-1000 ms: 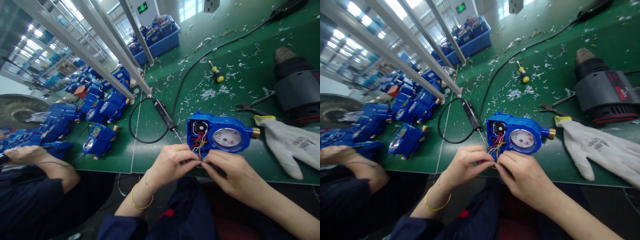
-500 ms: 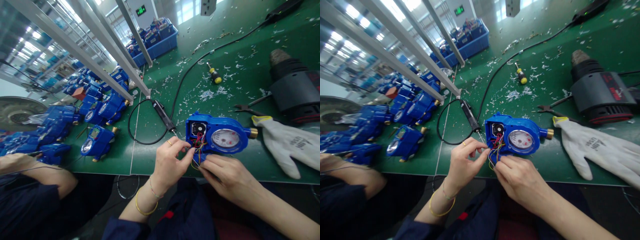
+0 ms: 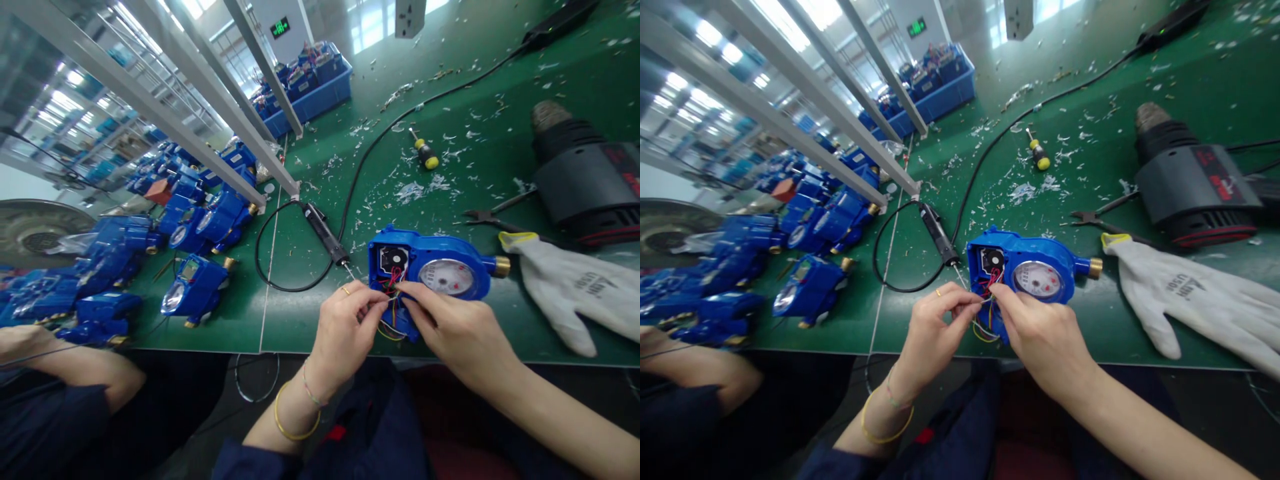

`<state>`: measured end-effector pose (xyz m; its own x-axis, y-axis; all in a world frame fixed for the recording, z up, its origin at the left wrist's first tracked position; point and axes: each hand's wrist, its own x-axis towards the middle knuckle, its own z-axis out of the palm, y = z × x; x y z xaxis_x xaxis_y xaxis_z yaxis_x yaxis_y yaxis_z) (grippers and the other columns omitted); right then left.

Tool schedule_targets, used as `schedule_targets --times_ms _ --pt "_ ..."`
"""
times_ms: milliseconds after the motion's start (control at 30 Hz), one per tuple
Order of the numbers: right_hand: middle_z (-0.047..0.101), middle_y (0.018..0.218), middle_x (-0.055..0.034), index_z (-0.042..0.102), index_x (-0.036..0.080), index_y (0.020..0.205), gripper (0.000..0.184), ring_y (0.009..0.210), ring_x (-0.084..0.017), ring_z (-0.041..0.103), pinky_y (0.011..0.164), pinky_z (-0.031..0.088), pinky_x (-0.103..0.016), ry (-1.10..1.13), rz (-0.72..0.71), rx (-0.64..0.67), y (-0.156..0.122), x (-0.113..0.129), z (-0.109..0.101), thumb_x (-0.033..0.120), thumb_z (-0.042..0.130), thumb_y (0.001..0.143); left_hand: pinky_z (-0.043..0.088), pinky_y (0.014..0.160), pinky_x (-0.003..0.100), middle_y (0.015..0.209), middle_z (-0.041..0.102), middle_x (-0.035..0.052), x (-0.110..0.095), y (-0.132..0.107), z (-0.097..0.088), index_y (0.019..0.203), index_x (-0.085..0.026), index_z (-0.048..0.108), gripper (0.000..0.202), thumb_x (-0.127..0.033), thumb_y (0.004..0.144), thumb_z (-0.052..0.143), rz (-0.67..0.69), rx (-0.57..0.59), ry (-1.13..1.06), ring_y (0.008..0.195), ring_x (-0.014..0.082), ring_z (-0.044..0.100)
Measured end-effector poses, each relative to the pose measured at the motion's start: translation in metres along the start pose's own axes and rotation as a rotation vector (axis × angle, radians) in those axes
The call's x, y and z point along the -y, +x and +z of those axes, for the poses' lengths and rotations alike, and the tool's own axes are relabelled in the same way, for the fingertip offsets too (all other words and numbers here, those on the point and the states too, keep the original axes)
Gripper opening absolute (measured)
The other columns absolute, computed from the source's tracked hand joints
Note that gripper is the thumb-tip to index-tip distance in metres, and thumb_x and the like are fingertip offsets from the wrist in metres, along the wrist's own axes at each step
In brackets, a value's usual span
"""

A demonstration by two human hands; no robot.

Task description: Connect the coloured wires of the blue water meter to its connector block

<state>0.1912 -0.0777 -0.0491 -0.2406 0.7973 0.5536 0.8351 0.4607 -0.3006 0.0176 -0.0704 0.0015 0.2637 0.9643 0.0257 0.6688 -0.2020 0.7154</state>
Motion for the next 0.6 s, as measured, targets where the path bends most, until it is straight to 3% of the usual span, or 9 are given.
schedule_targets --times_ms 233,333,433,500,600 --pt "0.062 0.089 0.0082 0.068 0.02 0.092 0.014 0.077 0.002 0.057 0.068 0.037 -0.015 -0.03 -0.082 0.05 0.012 -0.006 -0.006 0.018 0.057 0.084 0.039 0.077 0.027 0.087 0.059 0.0037 0.002 0.006 0.003 0.091 -0.013 0.062 0.016 -0.016 0.095 0.048 -0.007 0.06 0.012 0.084 0.0135 0.052" --pt "0.061 0.09 0.0084 0.068 0.024 0.098 0.018 0.068 0.0 0.053 0.058 0.031 -0.02 -0.082 -0.114 0.056 0.014 -0.006 -0.008 0.02 0.058 0.083 0.039 0.08 0.026 0.089 0.059 0.0037 0.002 0.008 0.003 0.088 -0.013 0.058 0.018 -0.018 0.097 0.043 -0.01 0.05 -0.044 0.087 0.013 0.053" --pt "0.06 0.084 0.0075 0.068 0.026 0.097 0.017 0.065 0.0 0.049 0.056 0.026 -0.02 -0.045 -0.109 0.052 0.019 -0.005 -0.006 0.023 0.06 0.082 0.04 0.075 0.023 0.083 0.058 0.0017 0.003 0.01 -0.002 0.088 -0.013 0.054 0.022 -0.024 0.1 0.039 -0.045 0.118 -0.184 0.078 0.0102 0.052" --pt "0.057 0.078 0.0058 0.069 0.024 0.088 0.014 0.066 0.001 0.046 0.058 0.024 -0.018 0.065 -0.051 0.124 0.026 -0.004 -0.005 0.022 0.056 0.085 0.04 0.07 0.022 0.078 0.055 0.0003 0.004 0.012 -0.005 0.089 -0.013 0.054 0.025 -0.028 0.101 0.038 -0.072 0.159 -0.229 0.072 0.0092 0.049" --pt "0.057 0.085 0.0034 0.068 0.022 0.084 0.02 0.071 0.003 0.045 0.061 0.019 -0.017 0.279 0.129 0.384 0.04 -0.006 -0.006 0.024 0.05 0.089 0.034 0.061 0.021 0.07 0.048 -0.0031 0.004 0.014 -0.007 0.09 -0.015 0.054 0.025 -0.039 0.095 0.052 -0.111 0.171 -0.161 0.065 0.0084 0.043"
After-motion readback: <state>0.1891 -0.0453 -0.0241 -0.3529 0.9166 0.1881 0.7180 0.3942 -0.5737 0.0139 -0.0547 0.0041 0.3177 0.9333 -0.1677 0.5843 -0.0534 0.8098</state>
